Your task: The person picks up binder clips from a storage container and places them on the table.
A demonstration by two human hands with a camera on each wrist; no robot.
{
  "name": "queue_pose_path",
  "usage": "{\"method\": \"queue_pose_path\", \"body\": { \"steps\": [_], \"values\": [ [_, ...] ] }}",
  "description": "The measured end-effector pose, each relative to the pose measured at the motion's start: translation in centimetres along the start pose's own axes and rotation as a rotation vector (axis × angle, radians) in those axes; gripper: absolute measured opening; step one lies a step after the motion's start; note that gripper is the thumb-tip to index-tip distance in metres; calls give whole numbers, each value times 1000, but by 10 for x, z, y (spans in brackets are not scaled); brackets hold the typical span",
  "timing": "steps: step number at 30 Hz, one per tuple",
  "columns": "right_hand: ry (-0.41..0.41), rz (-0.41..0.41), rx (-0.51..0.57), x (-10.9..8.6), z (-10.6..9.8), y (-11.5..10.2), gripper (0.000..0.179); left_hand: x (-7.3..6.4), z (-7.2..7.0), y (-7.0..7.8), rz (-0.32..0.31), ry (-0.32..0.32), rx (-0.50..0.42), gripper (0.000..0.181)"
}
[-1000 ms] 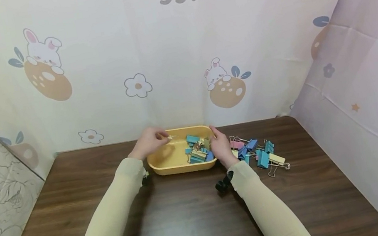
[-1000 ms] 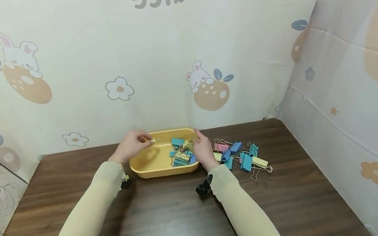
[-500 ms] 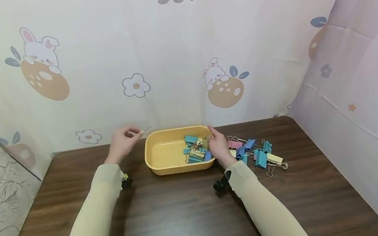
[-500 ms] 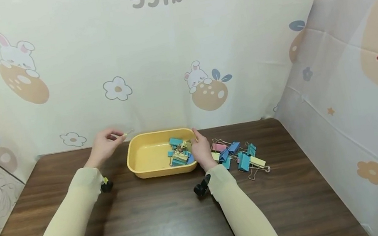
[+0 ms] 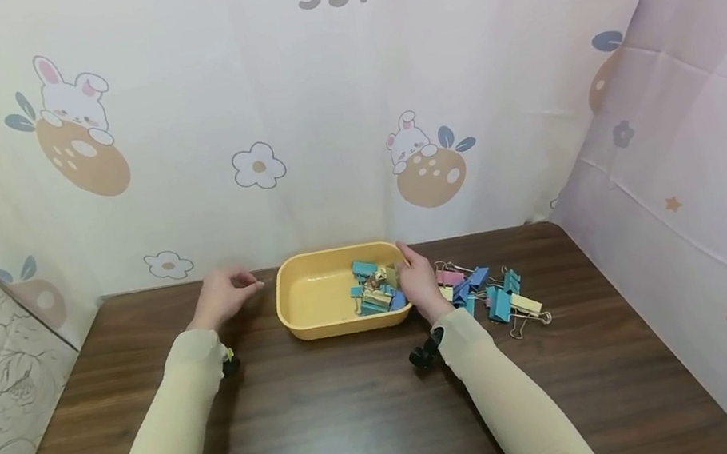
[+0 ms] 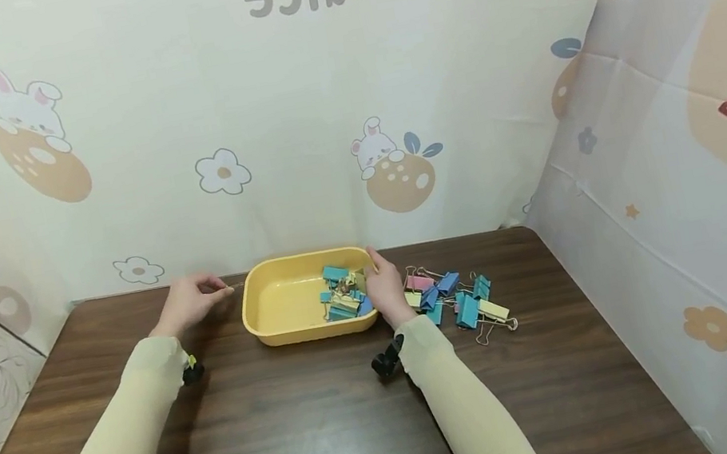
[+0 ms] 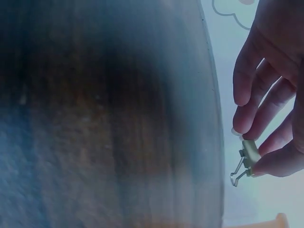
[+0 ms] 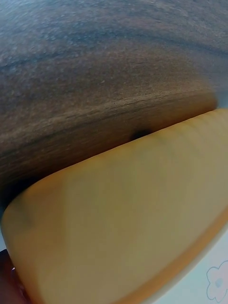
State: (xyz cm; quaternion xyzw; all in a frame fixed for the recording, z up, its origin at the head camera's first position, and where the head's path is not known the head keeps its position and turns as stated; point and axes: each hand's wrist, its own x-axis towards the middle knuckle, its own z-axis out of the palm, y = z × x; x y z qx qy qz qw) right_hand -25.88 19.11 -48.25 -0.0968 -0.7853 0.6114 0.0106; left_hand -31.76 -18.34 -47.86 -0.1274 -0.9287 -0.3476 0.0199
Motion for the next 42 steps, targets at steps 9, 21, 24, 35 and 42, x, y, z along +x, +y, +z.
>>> {"method": "queue_pose_path", "body": {
  "steps": [9, 21, 24, 35, 42],
  "values": [
    [14, -32, 21, -4, 1, 2, 52, -1, 6, -6, -60, -52, 70, 20],
    [5, -23, -17, 0, 1, 0, 52, 0, 5, -9, -77, -76, 68, 22],
    [-2, -19, -15, 0, 1, 0, 52, -2, 2, -9, -80, -69, 21, 25],
    [7, -30, -10, 0, 0, 1, 52, 10, -10, 30, 6, -33, -159, 26],
    [0, -26, -6, 0, 1, 0, 52, 19, -6, 72, 78, -77, -173, 21]
  ]
}}
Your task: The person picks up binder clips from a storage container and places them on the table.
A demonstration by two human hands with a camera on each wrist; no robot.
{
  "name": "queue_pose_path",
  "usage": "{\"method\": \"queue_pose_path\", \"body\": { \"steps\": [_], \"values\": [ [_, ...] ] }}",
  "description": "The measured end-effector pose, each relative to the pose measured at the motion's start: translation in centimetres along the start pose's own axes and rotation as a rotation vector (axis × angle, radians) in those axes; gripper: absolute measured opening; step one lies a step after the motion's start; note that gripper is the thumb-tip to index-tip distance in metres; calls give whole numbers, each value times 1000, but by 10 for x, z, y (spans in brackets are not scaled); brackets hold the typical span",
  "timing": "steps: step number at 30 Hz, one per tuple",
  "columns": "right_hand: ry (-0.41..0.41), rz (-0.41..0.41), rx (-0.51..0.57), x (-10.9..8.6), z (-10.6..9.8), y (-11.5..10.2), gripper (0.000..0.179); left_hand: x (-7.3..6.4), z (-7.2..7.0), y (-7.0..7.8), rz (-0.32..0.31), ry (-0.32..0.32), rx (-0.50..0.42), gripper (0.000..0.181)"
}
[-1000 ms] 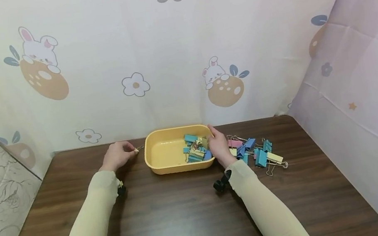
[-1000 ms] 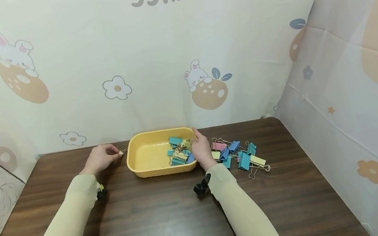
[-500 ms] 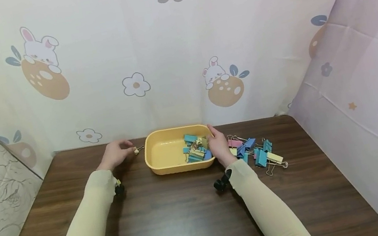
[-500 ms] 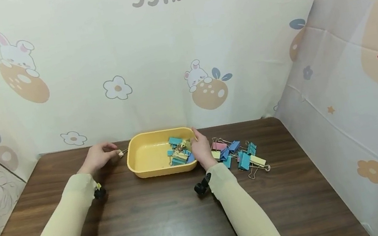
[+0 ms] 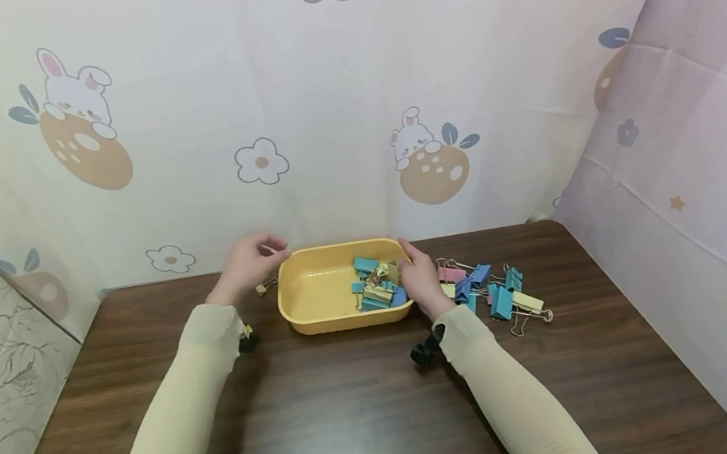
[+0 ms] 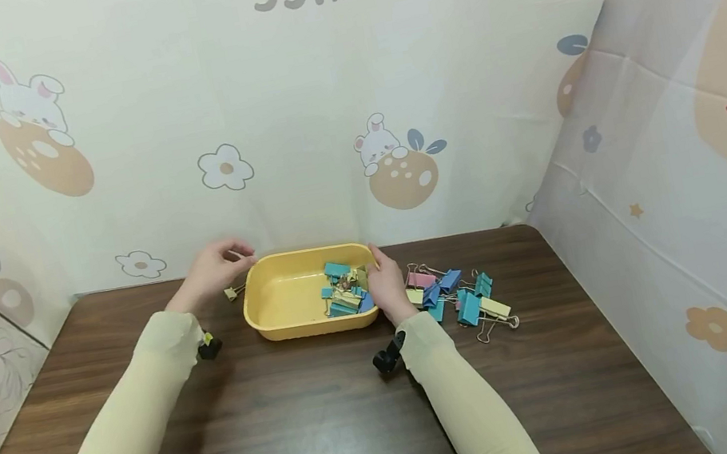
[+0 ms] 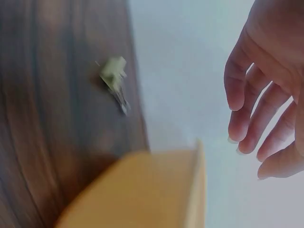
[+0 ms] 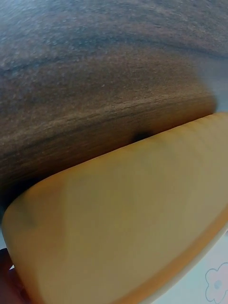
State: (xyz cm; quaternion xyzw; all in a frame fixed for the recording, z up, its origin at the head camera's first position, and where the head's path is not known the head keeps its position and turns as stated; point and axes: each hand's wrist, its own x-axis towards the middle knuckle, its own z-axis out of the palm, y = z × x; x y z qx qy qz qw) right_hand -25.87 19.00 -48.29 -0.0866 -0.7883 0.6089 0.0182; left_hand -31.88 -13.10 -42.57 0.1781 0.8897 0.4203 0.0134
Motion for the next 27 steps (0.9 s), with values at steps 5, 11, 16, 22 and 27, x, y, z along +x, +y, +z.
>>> {"method": "queue_pose_path", "body": {
  "steps": [5, 11, 16, 22, 27],
  "values": [
    [1, 5, -1, 0, 0, 0, 52, 6, 13, 26, 49, -75, -9, 18],
    [2, 6, -8, 0, 0, 1, 52, 7, 36, 48, 139, -201, 77, 16],
    [4, 5, -10, -2, 0, -1, 52, 0, 58, 61, 209, -255, 166, 18],
    [8, 4, 3, -3, 0, -1, 52, -4, 79, 70, 234, -302, 291, 23],
    [21, 6, -11, -2, 2, -1, 52, -4, 95, 70, 262, -347, 335, 26]
  ]
}}
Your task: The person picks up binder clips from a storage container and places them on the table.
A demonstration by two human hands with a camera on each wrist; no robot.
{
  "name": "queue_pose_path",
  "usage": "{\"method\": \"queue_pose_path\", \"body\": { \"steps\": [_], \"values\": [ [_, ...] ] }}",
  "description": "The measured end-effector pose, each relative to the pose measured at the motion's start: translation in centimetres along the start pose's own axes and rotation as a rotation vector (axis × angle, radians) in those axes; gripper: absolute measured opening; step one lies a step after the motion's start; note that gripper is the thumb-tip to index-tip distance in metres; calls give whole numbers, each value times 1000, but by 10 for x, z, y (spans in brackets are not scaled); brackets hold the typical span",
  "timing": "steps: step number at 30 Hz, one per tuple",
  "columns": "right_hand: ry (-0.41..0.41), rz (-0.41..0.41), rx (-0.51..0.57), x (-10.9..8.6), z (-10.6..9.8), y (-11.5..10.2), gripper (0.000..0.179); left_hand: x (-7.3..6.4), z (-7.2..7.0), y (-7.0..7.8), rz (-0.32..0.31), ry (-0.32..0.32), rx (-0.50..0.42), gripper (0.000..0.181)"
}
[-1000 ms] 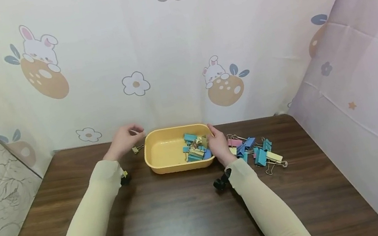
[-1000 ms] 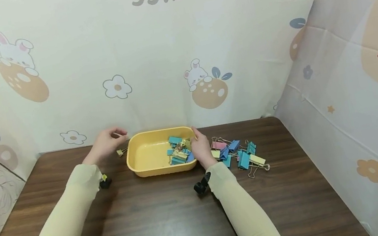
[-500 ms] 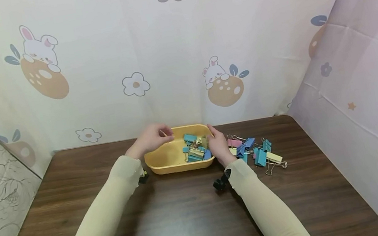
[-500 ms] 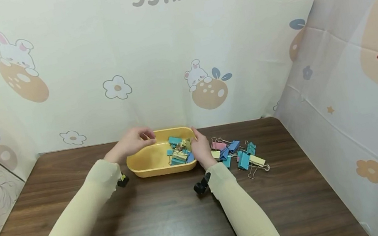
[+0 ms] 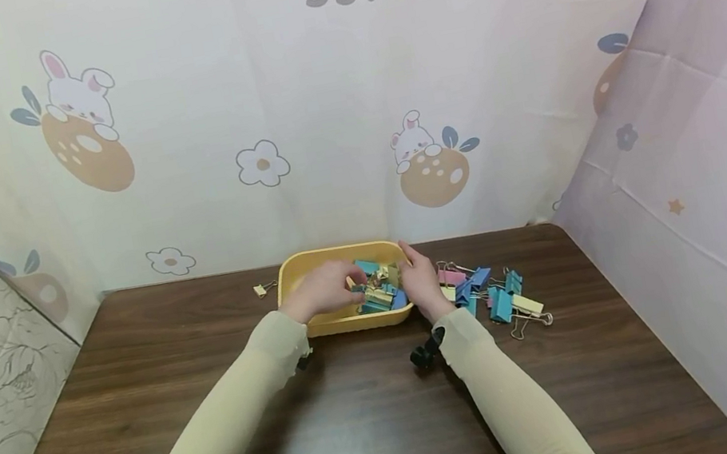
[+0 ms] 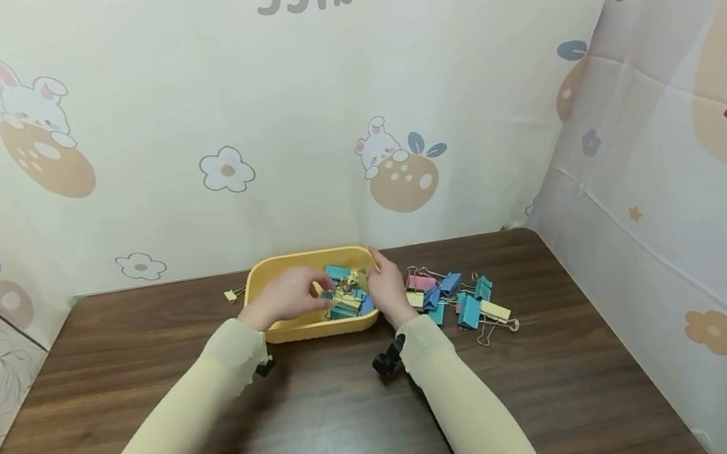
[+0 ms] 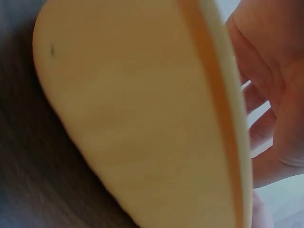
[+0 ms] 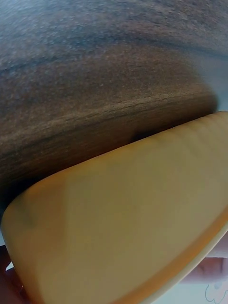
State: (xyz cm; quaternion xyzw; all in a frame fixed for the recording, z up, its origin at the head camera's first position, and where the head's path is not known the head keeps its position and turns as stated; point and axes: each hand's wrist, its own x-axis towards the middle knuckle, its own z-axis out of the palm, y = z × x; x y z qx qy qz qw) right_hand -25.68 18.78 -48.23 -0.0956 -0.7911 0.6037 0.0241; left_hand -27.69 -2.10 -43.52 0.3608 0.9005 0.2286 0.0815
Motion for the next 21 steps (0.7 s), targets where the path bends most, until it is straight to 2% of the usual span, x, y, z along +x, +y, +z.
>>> {"method": "queue_pose_path", "body": {
  "steps": [10, 21],
  "values": [
    [-2, -13, -3, -1, -2, 1, 52, 8, 20, 8, -1, -17, 38, 35],
    [-12, -2, 15, -1, -2, 0, 51, 14, 32, 8, -53, 45, 62, 19]
  ]
}}
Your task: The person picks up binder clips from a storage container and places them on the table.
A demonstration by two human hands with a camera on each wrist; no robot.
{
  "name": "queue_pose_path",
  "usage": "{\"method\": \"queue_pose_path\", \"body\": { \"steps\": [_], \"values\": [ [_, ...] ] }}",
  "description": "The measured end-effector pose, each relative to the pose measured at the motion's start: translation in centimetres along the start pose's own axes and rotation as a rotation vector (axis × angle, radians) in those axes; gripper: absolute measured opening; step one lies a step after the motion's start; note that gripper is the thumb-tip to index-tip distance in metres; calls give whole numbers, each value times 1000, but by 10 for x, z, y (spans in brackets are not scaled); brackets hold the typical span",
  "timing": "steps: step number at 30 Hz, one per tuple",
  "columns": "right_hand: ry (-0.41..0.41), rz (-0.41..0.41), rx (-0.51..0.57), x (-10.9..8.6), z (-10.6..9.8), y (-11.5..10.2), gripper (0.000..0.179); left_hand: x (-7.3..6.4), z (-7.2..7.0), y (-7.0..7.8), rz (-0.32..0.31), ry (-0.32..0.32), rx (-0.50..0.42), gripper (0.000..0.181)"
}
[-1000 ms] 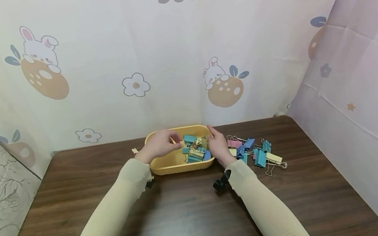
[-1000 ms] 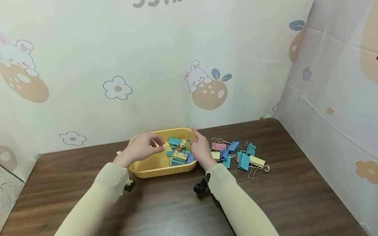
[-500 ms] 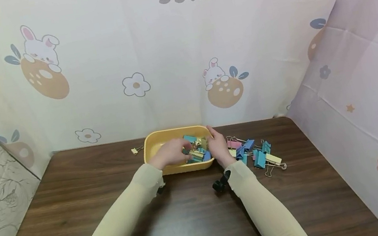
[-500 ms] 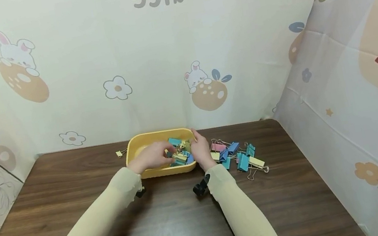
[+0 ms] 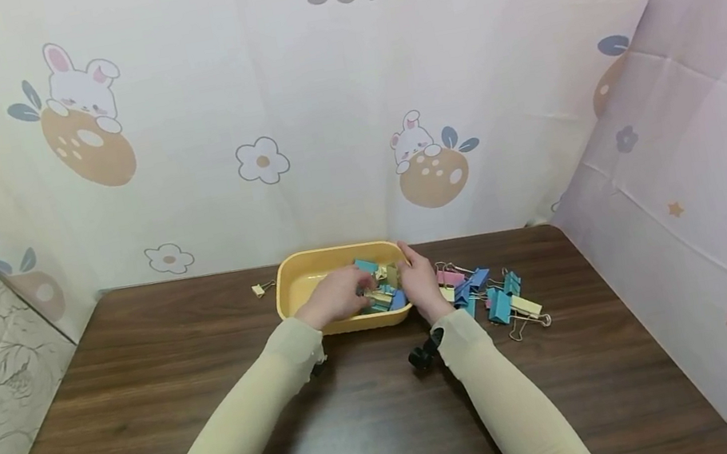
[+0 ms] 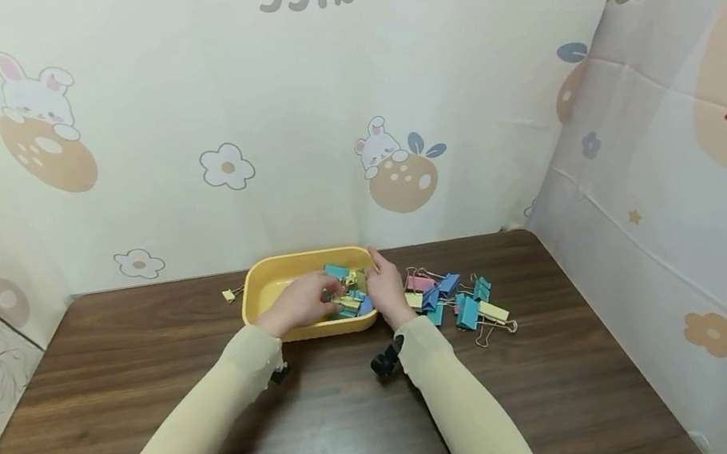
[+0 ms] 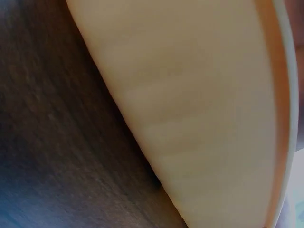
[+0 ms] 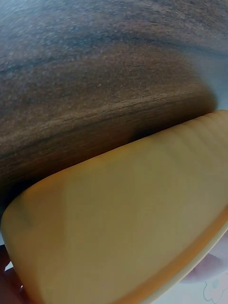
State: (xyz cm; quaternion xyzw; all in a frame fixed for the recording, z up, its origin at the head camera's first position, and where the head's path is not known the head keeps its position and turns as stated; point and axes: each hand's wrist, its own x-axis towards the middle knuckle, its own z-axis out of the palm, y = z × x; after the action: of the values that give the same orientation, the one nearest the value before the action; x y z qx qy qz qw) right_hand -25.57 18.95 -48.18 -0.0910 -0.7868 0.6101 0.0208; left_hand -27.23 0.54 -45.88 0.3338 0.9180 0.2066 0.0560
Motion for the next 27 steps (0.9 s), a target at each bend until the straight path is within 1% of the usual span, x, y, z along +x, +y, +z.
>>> {"method": "queue_pose_path", "body": {
  "steps": [4, 7, 12, 16, 21, 25, 27],
  "values": [
    [2, -4, -10, 0, 0, 0, 51, 0, 0, 0, -9, 7, -9, 16],
    [9, -13, -10, 1, 0, 1, 51, 0, -1, 0, -6, 24, -39, 14],
    [6, -23, -6, 0, 0, 2, 51, -1, -4, 1, -17, 36, -139, 10],
    [1, -16, -9, 0, 0, 0, 51, -2, -7, 0, -19, 46, -199, 12],
    [23, -15, -21, -1, -1, 0, 51, -1, -10, -3, 8, 94, -293, 15],
    [30, -20, -42, 0, -1, 0, 51, -2, -12, -8, 36, 124, -395, 16],
    [28, -14, -40, 0, 0, 0, 51, -4, -14, -9, 38, 135, -444, 16]
  ]
}}
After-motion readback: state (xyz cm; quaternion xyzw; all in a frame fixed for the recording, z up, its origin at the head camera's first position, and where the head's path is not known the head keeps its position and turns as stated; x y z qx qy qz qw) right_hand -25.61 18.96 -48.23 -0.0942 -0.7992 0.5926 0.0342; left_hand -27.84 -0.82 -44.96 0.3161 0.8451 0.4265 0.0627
